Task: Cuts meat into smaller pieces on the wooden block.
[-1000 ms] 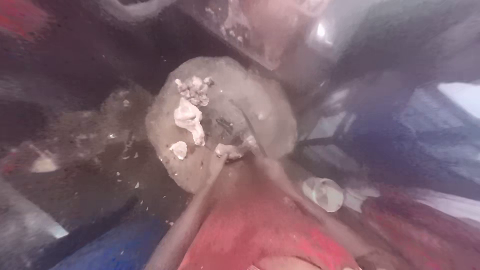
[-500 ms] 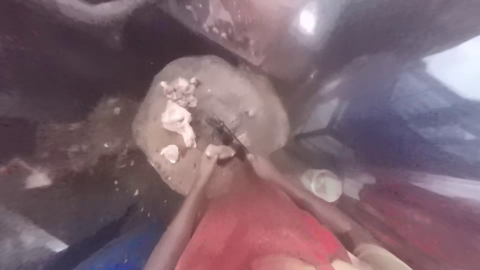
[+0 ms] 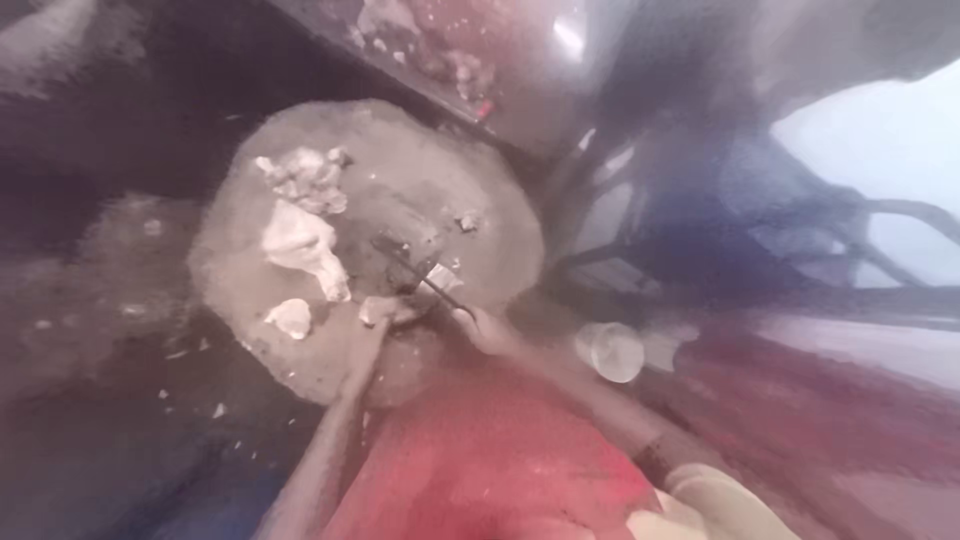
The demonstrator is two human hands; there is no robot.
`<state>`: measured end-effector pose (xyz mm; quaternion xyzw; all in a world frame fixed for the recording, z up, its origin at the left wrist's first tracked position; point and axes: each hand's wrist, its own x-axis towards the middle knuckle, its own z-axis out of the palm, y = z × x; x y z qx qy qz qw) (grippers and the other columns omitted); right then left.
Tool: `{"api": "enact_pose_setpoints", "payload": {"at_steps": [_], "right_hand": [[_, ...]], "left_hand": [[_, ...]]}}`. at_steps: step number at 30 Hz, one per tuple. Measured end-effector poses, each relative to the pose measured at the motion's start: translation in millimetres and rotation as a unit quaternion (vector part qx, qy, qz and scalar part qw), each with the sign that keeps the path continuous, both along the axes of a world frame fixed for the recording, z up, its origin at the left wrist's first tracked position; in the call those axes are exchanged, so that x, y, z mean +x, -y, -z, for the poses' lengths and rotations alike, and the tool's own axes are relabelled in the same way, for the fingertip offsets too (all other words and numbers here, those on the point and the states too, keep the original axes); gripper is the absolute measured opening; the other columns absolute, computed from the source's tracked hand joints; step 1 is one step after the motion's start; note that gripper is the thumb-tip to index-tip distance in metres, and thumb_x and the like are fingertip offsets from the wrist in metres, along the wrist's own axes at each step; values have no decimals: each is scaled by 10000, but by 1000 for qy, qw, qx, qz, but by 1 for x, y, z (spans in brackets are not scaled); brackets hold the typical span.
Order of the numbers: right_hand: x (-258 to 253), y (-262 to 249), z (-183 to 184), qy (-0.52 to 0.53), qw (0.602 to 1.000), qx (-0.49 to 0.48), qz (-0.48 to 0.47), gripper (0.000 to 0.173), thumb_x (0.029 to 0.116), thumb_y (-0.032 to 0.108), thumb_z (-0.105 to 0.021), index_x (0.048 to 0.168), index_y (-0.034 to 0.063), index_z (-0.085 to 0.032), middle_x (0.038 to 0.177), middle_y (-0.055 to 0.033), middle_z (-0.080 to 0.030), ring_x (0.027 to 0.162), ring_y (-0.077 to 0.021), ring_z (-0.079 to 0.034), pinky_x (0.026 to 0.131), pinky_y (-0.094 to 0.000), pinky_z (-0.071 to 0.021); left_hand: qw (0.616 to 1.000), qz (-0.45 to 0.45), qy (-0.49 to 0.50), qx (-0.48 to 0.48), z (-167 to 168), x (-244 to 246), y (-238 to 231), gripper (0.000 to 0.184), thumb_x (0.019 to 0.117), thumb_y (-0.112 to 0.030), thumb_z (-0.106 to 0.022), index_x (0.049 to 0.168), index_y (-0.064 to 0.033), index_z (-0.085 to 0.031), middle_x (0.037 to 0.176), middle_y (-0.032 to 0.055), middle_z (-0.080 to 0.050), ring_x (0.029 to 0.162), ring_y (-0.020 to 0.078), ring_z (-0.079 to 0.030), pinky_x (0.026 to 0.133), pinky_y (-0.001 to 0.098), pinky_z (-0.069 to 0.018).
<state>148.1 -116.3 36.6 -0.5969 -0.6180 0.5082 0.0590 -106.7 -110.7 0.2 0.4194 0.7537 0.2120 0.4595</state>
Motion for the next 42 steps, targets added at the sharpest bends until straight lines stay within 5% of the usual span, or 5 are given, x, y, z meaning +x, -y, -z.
{"api": "enact_pose_setpoints", "payload": {"at_steps": [4,15,22,28,42], "right_hand": [[-2,-3,24,50,998,19,-18,608,1087,516,-332,1410,63,-578,1314,-179,-655,1249,-297,-617,1100,-512,-464],[-10,14,33,3,993,-94,-75,708,1074,584,-287,1219,-29,-611,1078,-239,-672,1017,-367,-676,912,-594,-523],[25,10,27,112,993,-33,-6,709,1027,672,-325,1418,133,-570,1216,-183,-696,1137,-368,-674,975,-609,-520],[82,33,18,14,998,-63,-5,598,1040,546,-483,1258,6,-617,1090,-229,-684,1027,-367,-679,924,-595,-525],[155,-67,-17,203,959,153,-126,526,1038,539,-487,1377,148,-583,1154,-208,-693,1004,-431,-692,865,-650,-536]], "left_hand": [[996,-40,73,14,-2,-2,-1,451,996,-142,-639,1374,71,-516,1223,215,-647,1073,183,-651,962,346,-531],[992,-85,91,29,22,-13,16,422,1029,-162,-565,1368,84,-508,1189,198,-651,1032,166,-652,938,333,-545],[865,-274,399,133,6,-33,6,219,1035,-153,-381,1222,-108,-486,1001,35,-658,907,148,-679,819,394,-600],[939,-170,291,64,14,-33,3,176,1038,-201,-417,1098,-103,-551,778,-20,-644,648,74,-641,563,289,-573],[971,-59,221,-64,-1,-11,21,343,1096,-302,-448,1300,-62,-585,914,28,-674,699,65,-618,621,244,-545]]}}
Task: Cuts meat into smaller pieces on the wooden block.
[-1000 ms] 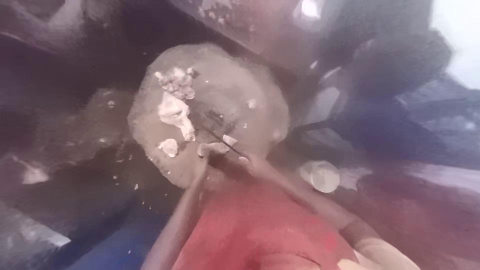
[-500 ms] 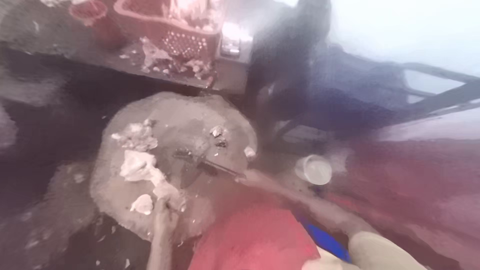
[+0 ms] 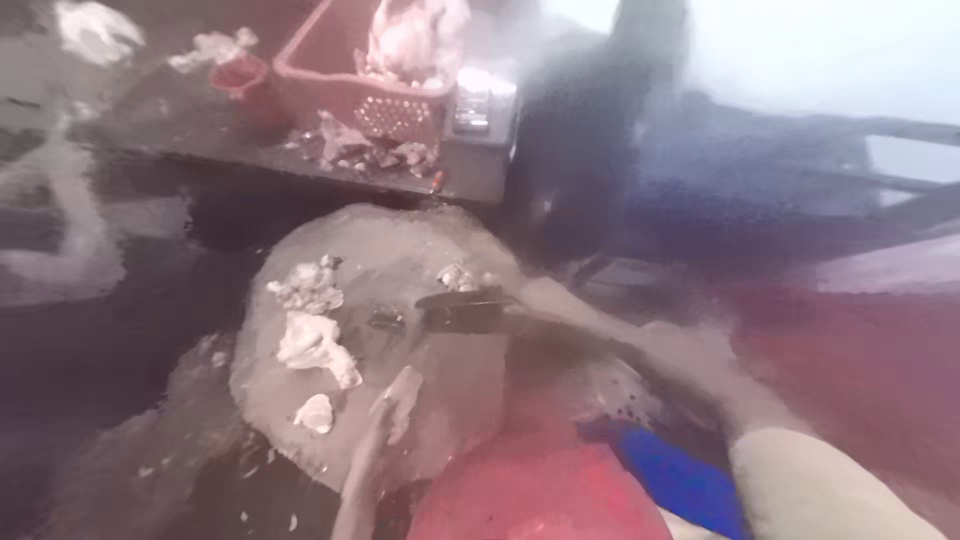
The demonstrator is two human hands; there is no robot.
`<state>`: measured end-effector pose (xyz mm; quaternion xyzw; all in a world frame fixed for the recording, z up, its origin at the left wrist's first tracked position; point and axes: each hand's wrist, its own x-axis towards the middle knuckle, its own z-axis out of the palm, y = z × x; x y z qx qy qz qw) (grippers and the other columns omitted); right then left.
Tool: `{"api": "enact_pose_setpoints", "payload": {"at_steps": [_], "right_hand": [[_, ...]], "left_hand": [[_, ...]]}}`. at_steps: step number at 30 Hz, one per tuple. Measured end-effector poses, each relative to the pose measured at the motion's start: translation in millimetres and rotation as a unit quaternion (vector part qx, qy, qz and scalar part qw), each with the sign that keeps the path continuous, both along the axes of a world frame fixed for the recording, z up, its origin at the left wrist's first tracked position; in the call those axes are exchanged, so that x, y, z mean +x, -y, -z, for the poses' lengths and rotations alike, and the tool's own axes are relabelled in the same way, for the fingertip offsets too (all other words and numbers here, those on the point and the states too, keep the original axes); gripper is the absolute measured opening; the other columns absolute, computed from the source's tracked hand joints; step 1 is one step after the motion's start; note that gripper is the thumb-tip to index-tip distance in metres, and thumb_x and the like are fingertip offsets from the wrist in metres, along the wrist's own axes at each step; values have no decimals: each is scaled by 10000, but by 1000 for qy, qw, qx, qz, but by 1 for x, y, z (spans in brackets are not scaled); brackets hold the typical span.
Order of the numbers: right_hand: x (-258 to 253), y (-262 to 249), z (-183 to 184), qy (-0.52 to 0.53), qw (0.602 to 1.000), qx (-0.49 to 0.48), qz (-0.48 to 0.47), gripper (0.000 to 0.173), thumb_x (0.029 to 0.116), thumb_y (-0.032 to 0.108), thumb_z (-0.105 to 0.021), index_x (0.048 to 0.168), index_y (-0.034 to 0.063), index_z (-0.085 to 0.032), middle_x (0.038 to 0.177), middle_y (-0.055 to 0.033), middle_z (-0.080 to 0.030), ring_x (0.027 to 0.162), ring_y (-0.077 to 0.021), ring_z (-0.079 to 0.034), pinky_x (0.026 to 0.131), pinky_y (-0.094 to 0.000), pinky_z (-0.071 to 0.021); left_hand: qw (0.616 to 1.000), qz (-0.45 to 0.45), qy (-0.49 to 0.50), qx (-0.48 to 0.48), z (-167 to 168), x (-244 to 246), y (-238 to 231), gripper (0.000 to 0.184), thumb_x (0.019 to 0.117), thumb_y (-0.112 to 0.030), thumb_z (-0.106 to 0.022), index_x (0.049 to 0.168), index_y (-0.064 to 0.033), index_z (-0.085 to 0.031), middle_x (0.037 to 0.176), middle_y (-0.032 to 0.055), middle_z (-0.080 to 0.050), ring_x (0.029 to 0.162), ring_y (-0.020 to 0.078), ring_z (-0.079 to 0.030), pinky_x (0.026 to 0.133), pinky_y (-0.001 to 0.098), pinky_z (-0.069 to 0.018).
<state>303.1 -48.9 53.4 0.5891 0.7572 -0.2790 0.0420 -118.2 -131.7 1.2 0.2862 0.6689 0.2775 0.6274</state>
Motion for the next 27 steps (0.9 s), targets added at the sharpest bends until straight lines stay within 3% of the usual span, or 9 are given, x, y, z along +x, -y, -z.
{"api": "enact_pose_setpoints", "payload": {"at_steps": [3,6,7,9,10,14,18,23,27], "right_hand": [[-50,31,21,-123,985,-84,92,557,1062,528,-436,1377,92,-581,1200,-180,-684,1069,-339,-686,937,-574,-540],[-82,64,67,-259,912,-251,195,538,1075,489,-437,1258,8,-593,944,-139,-643,806,-214,-645,781,-423,-565],[-88,70,72,-270,897,-271,219,517,1080,478,-431,1230,14,-602,899,-113,-620,757,-188,-619,736,-398,-556],[-91,69,58,-272,907,-239,214,512,1095,453,-387,1272,40,-632,952,-112,-675,802,-177,-654,774,-392,-573],[-92,70,49,-276,919,-205,194,511,1106,425,-350,1280,34,-629,975,-122,-687,836,-187,-672,811,-403,-579],[-102,71,35,-314,923,-107,195,430,1087,331,-364,1212,3,-613,890,-80,-634,776,-143,-622,755,-345,-557],[-98,66,52,-217,945,-173,174,565,1108,453,-309,1302,20,-615,1105,-183,-693,1025,-265,-686,946,-477,-547],[-128,71,-4,-325,932,-93,133,503,1066,363,-385,1295,-28,-603,989,-117,-677,881,-151,-646,855,-352,-554],[-139,67,36,-262,949,-128,117,554,1097,454,-329,1301,20,-608,1086,-164,-691,1003,-237,-675,937,-455,-542]], "left_hand": [[999,26,-4,18,-3,1,-6,375,1082,-298,-463,1326,-35,-570,915,56,-659,704,89,-599,636,271,-536],[997,63,-2,42,-25,21,-30,329,1047,-272,-543,1289,-63,-619,877,46,-673,674,111,-619,611,296,-545],[993,102,-12,57,-28,28,-41,355,1052,-292,-554,1346,-101,-609,960,53,-693,735,117,-646,658,308,-565],[975,181,-74,107,-9,37,-61,442,1045,-369,-573,1426,-144,-559,1210,82,-684,992,147,-680,879,361,-578],[966,192,-120,123,5,40,-64,440,1040,-352,-588,1402,-104,-562,1228,122,-674,1034,185,-680,921,397,-571],[954,176,-186,155,28,45,-54,381,1020,-240,-620,1309,5,-583,1158,196,-666,994,246,-683,899,413,-576],[958,140,-193,162,44,48,-41,365,1002,-272,-653,1272,-30,-607,1152,157,-657,944,202,-674,854,372,-585],[942,160,-225,191,48,43,-35,368,984,-260,-675,1269,-30,-637,1207,168,-663,1049,235,-669,944,402,-560],[932,171,-261,185,44,46,-37,399,975,-273,-683,1300,-44,-642,1247,152,-674,1093,229,-678,983,412,-550]]}}
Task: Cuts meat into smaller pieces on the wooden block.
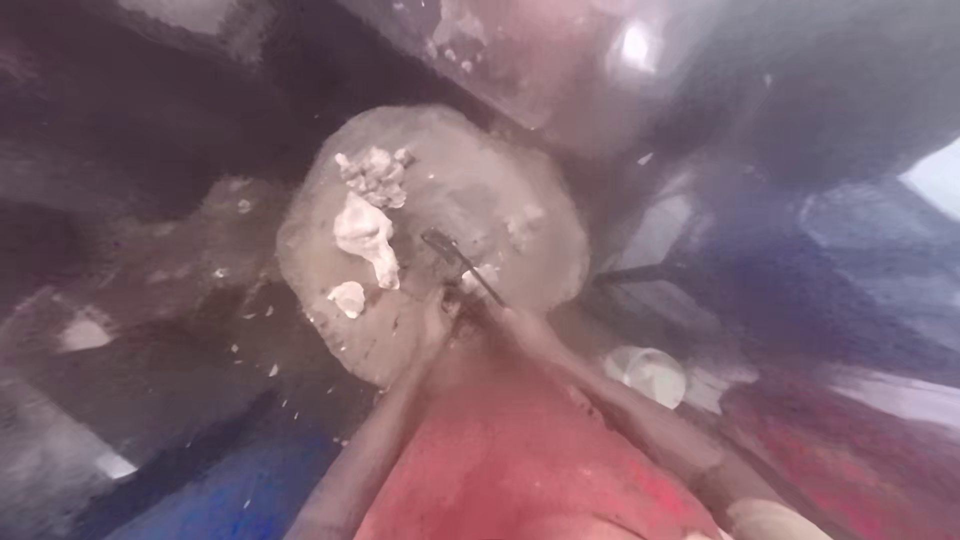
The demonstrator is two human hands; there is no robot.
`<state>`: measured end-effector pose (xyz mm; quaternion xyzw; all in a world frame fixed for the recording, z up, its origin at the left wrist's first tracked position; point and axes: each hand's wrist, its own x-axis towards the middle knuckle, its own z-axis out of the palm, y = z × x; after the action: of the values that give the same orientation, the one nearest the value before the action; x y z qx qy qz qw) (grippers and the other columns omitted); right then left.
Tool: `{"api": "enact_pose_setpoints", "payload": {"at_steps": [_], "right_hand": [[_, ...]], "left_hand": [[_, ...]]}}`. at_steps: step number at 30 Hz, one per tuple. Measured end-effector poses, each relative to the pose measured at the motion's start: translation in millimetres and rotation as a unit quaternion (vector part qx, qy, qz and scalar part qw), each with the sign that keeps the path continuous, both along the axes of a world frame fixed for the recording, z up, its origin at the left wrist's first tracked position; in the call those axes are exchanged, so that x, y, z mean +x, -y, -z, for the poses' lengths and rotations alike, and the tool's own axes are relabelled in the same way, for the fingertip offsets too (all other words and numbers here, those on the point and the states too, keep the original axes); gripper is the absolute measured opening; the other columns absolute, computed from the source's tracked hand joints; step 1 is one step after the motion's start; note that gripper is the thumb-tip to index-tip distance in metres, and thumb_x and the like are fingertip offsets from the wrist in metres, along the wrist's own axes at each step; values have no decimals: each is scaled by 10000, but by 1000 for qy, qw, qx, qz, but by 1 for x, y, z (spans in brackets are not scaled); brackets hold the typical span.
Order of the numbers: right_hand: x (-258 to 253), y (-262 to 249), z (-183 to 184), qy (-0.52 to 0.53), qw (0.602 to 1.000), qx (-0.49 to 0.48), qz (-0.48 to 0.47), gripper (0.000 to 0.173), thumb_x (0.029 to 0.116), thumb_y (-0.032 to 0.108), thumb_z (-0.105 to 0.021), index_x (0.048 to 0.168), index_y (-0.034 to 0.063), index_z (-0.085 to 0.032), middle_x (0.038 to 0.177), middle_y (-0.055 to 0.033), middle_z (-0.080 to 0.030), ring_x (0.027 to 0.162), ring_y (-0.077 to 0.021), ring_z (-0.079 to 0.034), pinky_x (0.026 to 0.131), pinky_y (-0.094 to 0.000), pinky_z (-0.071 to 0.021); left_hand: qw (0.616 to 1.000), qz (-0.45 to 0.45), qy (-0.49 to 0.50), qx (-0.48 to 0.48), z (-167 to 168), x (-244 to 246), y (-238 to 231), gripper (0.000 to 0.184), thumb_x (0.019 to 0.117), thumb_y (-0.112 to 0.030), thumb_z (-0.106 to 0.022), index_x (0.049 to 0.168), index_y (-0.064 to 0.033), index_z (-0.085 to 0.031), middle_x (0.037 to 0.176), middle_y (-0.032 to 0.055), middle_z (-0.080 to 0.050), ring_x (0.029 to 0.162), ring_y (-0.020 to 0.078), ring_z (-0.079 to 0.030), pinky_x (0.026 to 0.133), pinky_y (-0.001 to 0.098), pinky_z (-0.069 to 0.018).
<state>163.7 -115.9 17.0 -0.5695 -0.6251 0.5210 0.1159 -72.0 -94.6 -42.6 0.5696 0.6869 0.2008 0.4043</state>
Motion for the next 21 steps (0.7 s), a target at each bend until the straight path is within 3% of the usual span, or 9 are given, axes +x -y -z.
{"api": "enact_pose_setpoints", "payload": {"at_steps": [3,4,6,9,11,13,15,19,21], "right_hand": [[0,-11,7,64,997,-44,-30,622,1097,522,-269,1246,43,-637,1065,-166,-690,1014,-271,-678,938,-501,-541],[-5,-8,-7,60,997,-38,-23,613,1096,513,-287,1252,30,-632,1058,-173,-693,1003,-277,-682,925,-509,-542],[-15,4,-30,13,1000,3,2,619,1079,505,-315,1332,12,-592,1083,-160,-700,993,-242,-685,922,-467,-556],[-26,16,-29,-48,997,52,31,592,1062,456,-378,1344,-20,-591,1061,-157,-704,948,-199,-678,897,-413,-564],[-25,17,-7,26,999,-42,-13,592,1094,481,-321,1363,22,-581,1117,-182,-696,1028,-279,-685,947,-507,-542],[-20,15,15,65,991,-113,-42,633,1097,518,-278,1293,15,-608,1125,-210,-682,1060,-327,-674,954,-553,-523],[-11,14,21,56,987,-146,-44,666,1087,559,-243,1307,51,-613,1119,-189,-682,1040,-308,-672,941,-540,-532],[21,-14,9,68,994,-88,16,651,1074,570,-325,1270,33,-635,1114,-197,-688,1044,-309,-678,952,-543,-531],[39,-28,-7,45,997,-12,60,572,1078,497,-397,1302,21,-622,1138,-179,-693,1056,-260,-680,971,-480,-540]], "left_hand": [[1000,3,-15,-11,-5,-1,-2,390,998,-387,-643,1243,-86,-678,1173,121,-691,984,192,-693,905,389,-580],[1000,7,-15,-17,-7,-3,4,373,995,-355,-638,1240,-75,-666,1174,130,-681,993,206,-681,908,402,-568],[999,9,-12,-46,-11,-8,13,441,986,-286,-655,1363,-61,-608,1273,147,-666,1119,235,-669,1011,440,-531],[998,-29,48,-26,-12,-7,19,472,978,-262,-684,1379,-41,-569,1171,131,-683,992,177,-679,904,355,-567],[999,-13,-10,-29,-13,-2,17,599,950,-253,-716,1440,15,-501,1348,211,-605,1165,268,-644,1022,410,-527],[996,41,-76,-25,-4,6,9,669,913,-303,-739,1428,50,-500,1410,255,-541,1246,334,-595,1066,449,-493],[988,81,-119,-57,-11,14,3,619,934,-326,-695,1424,5,-511,1358,194,-604,1197,303,-638,1023,472,-526],[998,43,36,-22,-30,34,-31,367,973,-223,-661,1276,-22,-609,1197,157,-671,1045,227,-682,929,422,-572],[983,24,179,6,-44,44,-51,486,939,-212,-743,1337,-16,-545,1248,148,-638,1034,173,-682,891,348,-597]]}}
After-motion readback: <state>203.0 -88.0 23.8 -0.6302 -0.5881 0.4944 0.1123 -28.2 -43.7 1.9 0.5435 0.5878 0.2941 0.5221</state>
